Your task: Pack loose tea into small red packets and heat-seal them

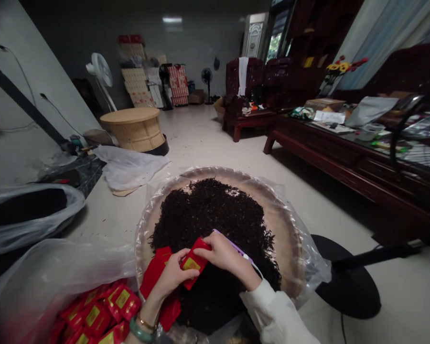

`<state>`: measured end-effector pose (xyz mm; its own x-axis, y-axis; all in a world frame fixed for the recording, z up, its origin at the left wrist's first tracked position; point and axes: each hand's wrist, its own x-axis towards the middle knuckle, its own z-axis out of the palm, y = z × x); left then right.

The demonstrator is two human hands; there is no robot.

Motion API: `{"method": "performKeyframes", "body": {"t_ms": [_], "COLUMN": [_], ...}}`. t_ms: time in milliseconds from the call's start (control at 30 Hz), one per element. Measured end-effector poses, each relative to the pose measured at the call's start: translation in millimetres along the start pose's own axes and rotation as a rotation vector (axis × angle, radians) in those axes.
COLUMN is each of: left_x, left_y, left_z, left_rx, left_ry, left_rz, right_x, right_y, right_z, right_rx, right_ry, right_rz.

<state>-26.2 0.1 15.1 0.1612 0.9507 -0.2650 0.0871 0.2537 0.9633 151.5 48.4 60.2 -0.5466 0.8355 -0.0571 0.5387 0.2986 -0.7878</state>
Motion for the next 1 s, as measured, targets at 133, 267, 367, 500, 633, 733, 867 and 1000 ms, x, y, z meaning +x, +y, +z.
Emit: {"method": "performKeyframes", "body": {"t_ms": [133,267,367,500,633,733,867,1000], "left_x": [0,0,0,0,0,-1,-3,-7], "left_y": [-2,-1,1,2,1,0,0,-2], "left_z": [8.1,10.1,13.4,19.9,22.6,22.9,26.6,34.6], "left_rx": [-0.053,-0.257,-0.326,-0.398,-0.447,-0.476,-0.516,-0.479], "left_ry": [-0.02,-0.082,-0.01,-0.027,-0.039,-0.02,-0.028,-0.027], "left_rz": [-0.014,-0.055,-0.058,-0.059,-0.056,-0.061,-0.084,-0.198], "right_x": [1,-2,-4,-5,-4,-2,-1,-1], "right_y": [1,2,2,3,7,15,23,24], "right_z": [8,9,6,7,13,16,21,23], "right_rx": [-0.045,-0.077,-0.026,0.04,0.112,0.085,0.107,0.159], "right_ry": [0.029,0.094,0.185,0.182,0.209,0.329,0.26,0.209], "right_rz": [-0.07,-0.143,-0.091,-0.055,-0.051,-0.032,0.01,-0.027]}}
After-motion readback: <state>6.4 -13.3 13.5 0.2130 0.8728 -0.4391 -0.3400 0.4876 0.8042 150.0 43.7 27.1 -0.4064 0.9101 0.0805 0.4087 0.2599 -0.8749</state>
